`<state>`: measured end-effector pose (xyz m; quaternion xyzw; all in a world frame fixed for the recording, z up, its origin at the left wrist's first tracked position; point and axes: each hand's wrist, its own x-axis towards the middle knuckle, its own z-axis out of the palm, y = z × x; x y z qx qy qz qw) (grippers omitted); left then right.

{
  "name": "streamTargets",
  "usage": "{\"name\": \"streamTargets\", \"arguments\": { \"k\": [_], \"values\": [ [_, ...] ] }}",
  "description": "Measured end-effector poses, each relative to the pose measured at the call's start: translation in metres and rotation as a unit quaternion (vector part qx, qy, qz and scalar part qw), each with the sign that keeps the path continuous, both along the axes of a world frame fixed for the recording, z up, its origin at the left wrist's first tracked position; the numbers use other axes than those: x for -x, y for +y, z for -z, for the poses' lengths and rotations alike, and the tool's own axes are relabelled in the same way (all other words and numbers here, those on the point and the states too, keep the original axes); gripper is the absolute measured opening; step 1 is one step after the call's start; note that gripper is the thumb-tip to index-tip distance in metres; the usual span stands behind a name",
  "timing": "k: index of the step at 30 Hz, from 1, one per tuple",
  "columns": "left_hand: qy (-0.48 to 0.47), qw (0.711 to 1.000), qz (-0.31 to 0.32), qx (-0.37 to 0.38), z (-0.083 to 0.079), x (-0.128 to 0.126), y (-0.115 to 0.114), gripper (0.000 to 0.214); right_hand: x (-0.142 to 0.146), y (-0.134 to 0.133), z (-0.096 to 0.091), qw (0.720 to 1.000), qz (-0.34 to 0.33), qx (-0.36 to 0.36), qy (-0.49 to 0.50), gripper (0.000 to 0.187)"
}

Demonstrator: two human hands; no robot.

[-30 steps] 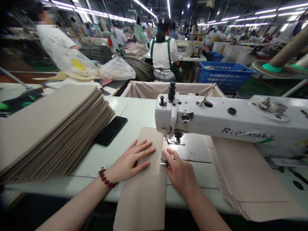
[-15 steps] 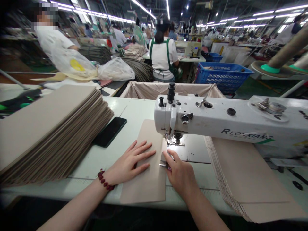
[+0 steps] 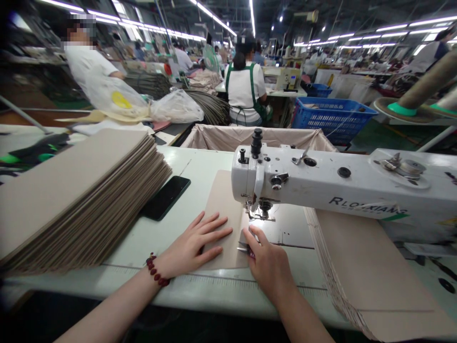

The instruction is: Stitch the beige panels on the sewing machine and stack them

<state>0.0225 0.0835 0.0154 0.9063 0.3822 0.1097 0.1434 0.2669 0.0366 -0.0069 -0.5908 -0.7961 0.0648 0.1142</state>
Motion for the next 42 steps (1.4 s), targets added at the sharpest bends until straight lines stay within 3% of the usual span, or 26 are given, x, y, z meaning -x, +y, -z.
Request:
{"name": "streamTargets", "arguments": {
  "k": [16,32,42],
  "values": [
    [0.032,0.997,0.074,0.006,-0.014,-0.011,-0.004,0.056,-0.001,0.000,0.002,0.999,-0.012,0.000,0.034,0.064],
    [0.000,0.999,0.040,-0.011,0.007,-0.021,0.040,0.058,-0.004,0.003,0.020,0.997,-0.019,-0.013,0.072,0.058],
    [-0.026,0.999,0.024,-0.011,0.014,-0.023,0.045,0.058,-0.004,0.006,0.019,0.997,-0.025,-0.024,0.068,0.055]
  ]
}}
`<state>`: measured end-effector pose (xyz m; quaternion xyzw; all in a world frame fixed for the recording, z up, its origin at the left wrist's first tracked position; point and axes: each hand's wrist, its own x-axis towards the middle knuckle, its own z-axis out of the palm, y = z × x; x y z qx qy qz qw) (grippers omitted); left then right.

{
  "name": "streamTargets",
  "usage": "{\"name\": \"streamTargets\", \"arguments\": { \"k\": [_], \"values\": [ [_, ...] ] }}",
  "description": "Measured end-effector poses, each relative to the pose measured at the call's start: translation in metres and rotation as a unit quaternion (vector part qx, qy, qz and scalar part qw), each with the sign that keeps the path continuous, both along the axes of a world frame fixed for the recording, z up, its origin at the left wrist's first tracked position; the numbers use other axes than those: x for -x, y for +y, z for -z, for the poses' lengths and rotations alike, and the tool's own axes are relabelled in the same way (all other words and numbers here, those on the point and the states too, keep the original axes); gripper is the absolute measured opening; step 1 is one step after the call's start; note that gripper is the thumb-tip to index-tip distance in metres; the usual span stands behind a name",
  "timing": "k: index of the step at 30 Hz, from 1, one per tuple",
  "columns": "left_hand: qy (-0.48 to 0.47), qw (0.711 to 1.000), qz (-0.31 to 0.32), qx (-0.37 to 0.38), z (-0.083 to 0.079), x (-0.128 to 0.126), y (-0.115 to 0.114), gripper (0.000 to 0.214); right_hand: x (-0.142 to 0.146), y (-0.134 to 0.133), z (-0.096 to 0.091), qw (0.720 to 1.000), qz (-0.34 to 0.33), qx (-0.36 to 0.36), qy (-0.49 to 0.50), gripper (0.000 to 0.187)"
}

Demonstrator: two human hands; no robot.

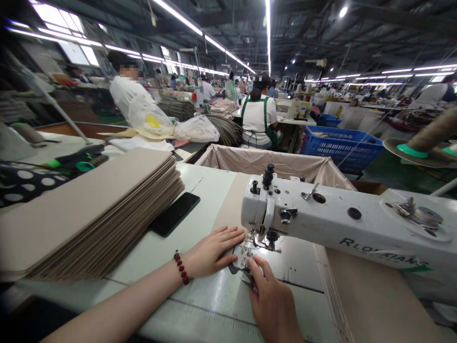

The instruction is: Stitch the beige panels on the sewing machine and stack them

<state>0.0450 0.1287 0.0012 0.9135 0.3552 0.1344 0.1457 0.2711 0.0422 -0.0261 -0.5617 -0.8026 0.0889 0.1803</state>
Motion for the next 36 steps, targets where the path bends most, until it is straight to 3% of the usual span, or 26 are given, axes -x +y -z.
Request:
{"name": "streamTargets", "arguments": {
  "k": [36],
  "values": [
    [-0.007,1.000,-0.004,-0.005,-0.0017,-0.0017,0.0042,0.055,0.0036,-0.0024,-0.0068,1.000,0.011,-0.019,0.001,0.057]
  ]
}}
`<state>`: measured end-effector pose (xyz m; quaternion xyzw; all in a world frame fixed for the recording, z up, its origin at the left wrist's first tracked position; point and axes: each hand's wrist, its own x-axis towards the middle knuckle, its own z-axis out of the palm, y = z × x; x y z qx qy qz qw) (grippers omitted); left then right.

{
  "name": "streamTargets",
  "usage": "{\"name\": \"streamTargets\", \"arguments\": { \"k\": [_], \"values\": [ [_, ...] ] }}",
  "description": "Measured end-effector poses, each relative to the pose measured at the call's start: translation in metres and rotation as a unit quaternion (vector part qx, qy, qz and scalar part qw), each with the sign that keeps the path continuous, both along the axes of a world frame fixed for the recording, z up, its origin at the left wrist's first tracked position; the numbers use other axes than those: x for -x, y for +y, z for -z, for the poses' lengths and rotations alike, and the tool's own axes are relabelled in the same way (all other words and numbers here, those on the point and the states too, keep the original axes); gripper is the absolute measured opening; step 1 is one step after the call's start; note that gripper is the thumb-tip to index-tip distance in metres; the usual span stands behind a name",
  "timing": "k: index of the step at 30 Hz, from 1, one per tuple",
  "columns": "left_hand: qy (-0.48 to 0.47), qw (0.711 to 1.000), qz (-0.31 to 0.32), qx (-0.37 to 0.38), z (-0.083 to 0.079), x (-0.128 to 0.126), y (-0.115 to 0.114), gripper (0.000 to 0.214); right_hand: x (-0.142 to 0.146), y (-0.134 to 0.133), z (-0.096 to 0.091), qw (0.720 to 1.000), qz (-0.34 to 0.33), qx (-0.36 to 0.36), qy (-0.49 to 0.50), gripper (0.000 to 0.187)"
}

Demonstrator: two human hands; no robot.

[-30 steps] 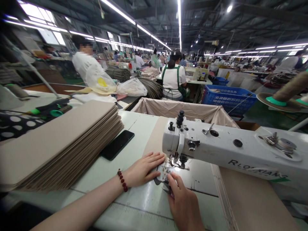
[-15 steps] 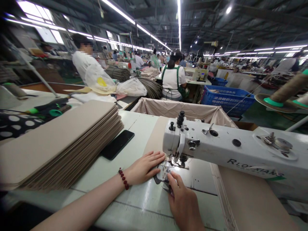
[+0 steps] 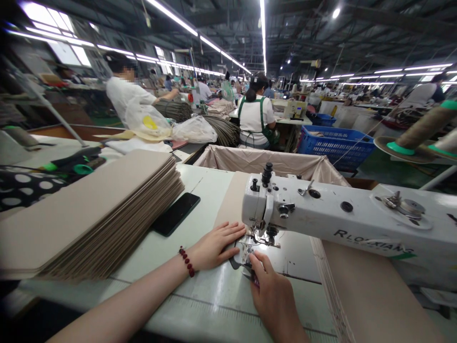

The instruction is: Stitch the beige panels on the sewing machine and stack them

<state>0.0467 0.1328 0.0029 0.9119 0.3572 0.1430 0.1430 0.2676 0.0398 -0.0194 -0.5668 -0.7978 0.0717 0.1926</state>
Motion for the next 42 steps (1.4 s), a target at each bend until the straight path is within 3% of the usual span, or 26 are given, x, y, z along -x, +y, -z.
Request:
{"name": "streamTargets", "arguments": {
  "k": [12,18,21,25,30,33,36,42],
  "values": [
    [0.023,0.999,-0.010,-0.039,0.004,-0.003,-0.003,0.055,0.005,-0.002,-0.011,0.999,0.028,0.012,-0.021,0.050],
    [0.034,0.996,-0.049,-0.061,0.006,-0.008,-0.003,0.064,0.005,-0.005,-0.020,0.998,0.043,0.030,-0.038,0.045],
    [0.041,0.991,-0.101,-0.078,-0.001,-0.008,-0.006,0.056,0.005,-0.008,-0.024,0.998,0.047,0.031,-0.034,0.044],
    [0.050,0.968,-0.222,-0.104,-0.007,0.000,-0.019,0.048,0.004,-0.011,-0.026,0.998,0.047,0.029,-0.025,0.044],
    [0.075,0.952,-0.270,-0.123,0.007,0.032,-0.063,0.042,0.001,-0.012,-0.027,0.998,0.041,0.036,0.018,0.043],
    [0.083,0.960,-0.246,-0.104,0.014,0.059,-0.096,0.049,-0.006,-0.021,-0.031,0.996,0.034,0.039,0.068,0.038],
    [0.073,0.983,-0.163,-0.048,0.013,0.077,-0.119,0.059,-0.017,-0.045,-0.034,0.991,0.052,0.038,0.121,0.025],
    [0.053,0.998,-0.027,0.006,-0.001,0.057,-0.118,0.057,-0.041,-0.113,-0.026,0.950,0.171,0.091,0.244,0.030]
  ]
}}
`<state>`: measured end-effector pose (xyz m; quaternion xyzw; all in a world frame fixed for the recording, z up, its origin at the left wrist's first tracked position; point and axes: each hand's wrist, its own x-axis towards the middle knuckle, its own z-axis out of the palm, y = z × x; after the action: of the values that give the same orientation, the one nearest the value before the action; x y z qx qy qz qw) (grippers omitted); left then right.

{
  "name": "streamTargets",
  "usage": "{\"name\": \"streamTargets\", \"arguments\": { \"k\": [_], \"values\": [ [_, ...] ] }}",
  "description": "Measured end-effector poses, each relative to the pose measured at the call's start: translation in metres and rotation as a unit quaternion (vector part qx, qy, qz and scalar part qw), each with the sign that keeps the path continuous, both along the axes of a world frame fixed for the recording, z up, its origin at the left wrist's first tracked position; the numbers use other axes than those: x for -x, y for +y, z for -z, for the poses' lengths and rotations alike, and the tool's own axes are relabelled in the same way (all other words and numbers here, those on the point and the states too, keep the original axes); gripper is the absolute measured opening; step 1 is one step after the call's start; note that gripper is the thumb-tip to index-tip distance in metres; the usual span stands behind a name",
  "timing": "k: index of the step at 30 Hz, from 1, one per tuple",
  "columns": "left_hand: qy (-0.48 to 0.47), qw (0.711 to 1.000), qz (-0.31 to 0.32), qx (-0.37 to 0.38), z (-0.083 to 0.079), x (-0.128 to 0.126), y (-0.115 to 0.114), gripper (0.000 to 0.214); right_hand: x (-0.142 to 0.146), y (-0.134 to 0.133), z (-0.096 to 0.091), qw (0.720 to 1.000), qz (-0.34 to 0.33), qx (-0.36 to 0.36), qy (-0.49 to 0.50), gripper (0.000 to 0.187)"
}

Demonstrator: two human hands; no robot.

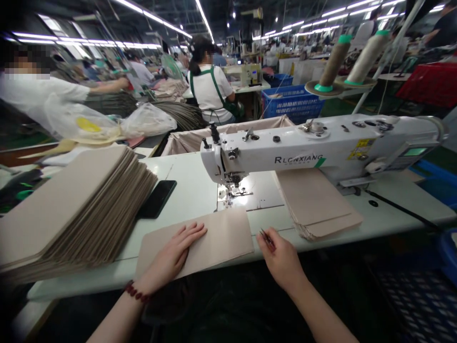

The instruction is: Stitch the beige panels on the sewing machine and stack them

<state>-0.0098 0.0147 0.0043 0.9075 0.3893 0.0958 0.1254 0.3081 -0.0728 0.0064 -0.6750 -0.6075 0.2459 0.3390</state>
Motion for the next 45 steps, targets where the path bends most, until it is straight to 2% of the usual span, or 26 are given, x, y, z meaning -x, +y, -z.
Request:
{"name": "streamTargets", "arguments": {
  "k": [5,9,13,20,23,28,29,31,33,35,37,39,40,42,43,45],
  "values": [
    [-0.009,1.000,0.028,0.000,-0.003,-0.020,0.010,0.053,-0.005,-0.049,0.022,0.998,0.019,0.056,0.018,0.022],
    [-0.003,1.000,0.029,-0.002,-0.002,-0.021,0.009,0.050,0.003,-0.066,0.038,0.997,0.014,0.075,-0.011,0.019],
    [-0.001,1.000,0.027,-0.001,-0.003,-0.021,0.008,0.049,0.012,-0.062,0.043,0.997,-0.006,0.069,-0.028,0.018],
    [-0.001,1.000,0.026,0.010,-0.002,-0.021,0.007,0.046,0.014,-0.052,0.044,0.998,-0.002,0.048,-0.042,0.022],
    [-0.005,1.000,-0.017,0.002,0.001,-0.018,0.009,0.046,0.012,-0.054,0.043,0.999,0.020,0.042,0.005,0.024],
    [0.019,0.994,-0.106,-0.001,-0.005,-0.016,0.021,0.083,0.015,-0.046,0.035,0.998,0.041,0.047,0.016,0.023],
    [0.021,0.993,-0.117,0.014,-0.008,-0.017,0.022,0.080,0.017,-0.042,0.034,0.998,0.037,0.045,0.004,0.022],
    [0.021,0.991,-0.129,0.042,-0.017,-0.021,0.019,0.055,0.021,-0.035,0.029,0.999,0.021,0.037,-0.023,0.019],
    [0.010,0.991,-0.121,0.060,-0.029,-0.023,0.008,0.029,0.021,-0.032,0.024,0.999,-0.006,0.029,-0.045,0.018],
    [-0.011,0.990,-0.114,0.077,-0.049,-0.020,-0.008,0.022,0.013,-0.032,0.017,0.998,-0.032,0.007,-0.060,0.021],
    [-0.034,0.986,-0.139,0.081,-0.081,-0.008,-0.023,0.025,-0.004,-0.036,0.006,0.995,-0.038,-0.042,-0.082,0.023],
    [-0.045,0.976,-0.212,0.034,-0.126,0.015,-0.028,0.027,-0.026,-0.040,-0.008,0.987,-0.011,-0.104,-0.122,0.025],
    [-0.041,0.964,-0.261,-0.020,-0.151,0.031,-0.025,0.028,-0.038,-0.041,-0.015,0.980,0.008,-0.124,-0.154,0.027],
    [-0.011,0.921,-0.363,-0.144,-0.196,0.071,-0.006,0.032,-0.059,-0.038,-0.029,0.962,0.055,-0.139,-0.229,0.034],
    [0.001,0.897,-0.399,-0.191,-0.214,0.093,0.008,0.035,-0.068,-0.035,-0.034,0.951,0.066,-0.138,-0.268,0.038],
    [0.028,0.872,-0.439,-0.214,-0.236,0.137,0.042,0.044,-0.082,-0.027,-0.038,0.933,0.049,-0.131,-0.332,0.045]
  ]
}}
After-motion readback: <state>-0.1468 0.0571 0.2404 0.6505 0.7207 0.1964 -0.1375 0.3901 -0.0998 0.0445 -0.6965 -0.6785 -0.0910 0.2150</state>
